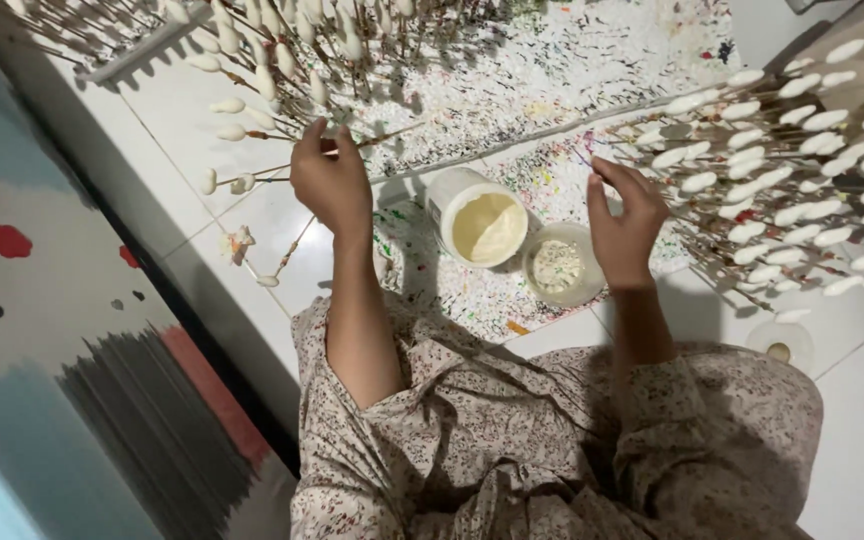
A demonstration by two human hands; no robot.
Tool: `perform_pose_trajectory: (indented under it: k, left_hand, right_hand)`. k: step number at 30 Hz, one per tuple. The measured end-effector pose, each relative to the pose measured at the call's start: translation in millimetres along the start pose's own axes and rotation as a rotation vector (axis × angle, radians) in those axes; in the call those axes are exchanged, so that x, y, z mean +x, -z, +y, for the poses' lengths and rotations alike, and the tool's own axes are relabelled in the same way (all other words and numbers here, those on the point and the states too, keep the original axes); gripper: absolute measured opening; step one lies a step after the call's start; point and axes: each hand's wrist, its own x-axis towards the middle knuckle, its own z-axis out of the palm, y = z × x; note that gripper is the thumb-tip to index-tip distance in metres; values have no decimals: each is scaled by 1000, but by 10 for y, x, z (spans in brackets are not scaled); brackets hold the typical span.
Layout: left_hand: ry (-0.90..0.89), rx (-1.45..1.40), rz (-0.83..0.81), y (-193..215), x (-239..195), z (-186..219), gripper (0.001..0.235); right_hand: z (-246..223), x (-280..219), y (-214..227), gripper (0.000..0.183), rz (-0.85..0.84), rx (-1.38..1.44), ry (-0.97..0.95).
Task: Coating the tips of artificial bait sticks by dipping them into a liquid adhesive and then into a texturing powder.
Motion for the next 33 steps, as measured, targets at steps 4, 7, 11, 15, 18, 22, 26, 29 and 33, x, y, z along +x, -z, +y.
perform_pose_trajectory:
  k: [4, 7, 11, 15, 18, 22, 26, 29, 33]
  left_hand:
    - [8, -41, -34, -80, 62, 21, 31]
    - [37, -41, -44, -157, 127, -28, 38]
    - [-109, -92, -77, -121, 199, 63, 23]
    - [-150, -61, -19, -172, 215, 28, 18]
    - [-165, -99, -2, -191, 210, 7, 14]
    - [-148, -197, 28, -177, 186, 45, 9]
    - [-266, -219, 43, -23, 175, 309, 6]
    - [-352, -152, -4, 35, 102, 402, 5]
    - [-483, -70, -76, 186, -73, 556, 16]
  right_hand:
    - [-279, 194, -231, 23, -89, 51, -25]
    - [-440, 288, -355, 24, -180, 83, -49]
    - [-564, 397, -485, 28, -321, -58, -67]
    - [-571, 488, -551, 28, -349, -60, -25]
    - [-621, 540, -562, 25, -345, -46, -38]
    - [-628, 515, -557, 25, -336, -38, -54]
    - [-622, 477, -487, 23, -331, -15, -50]
    - [-568, 428, -374, 22, -321, -34, -53]
    - [-567, 332, -117, 27, -330, -84, -92]
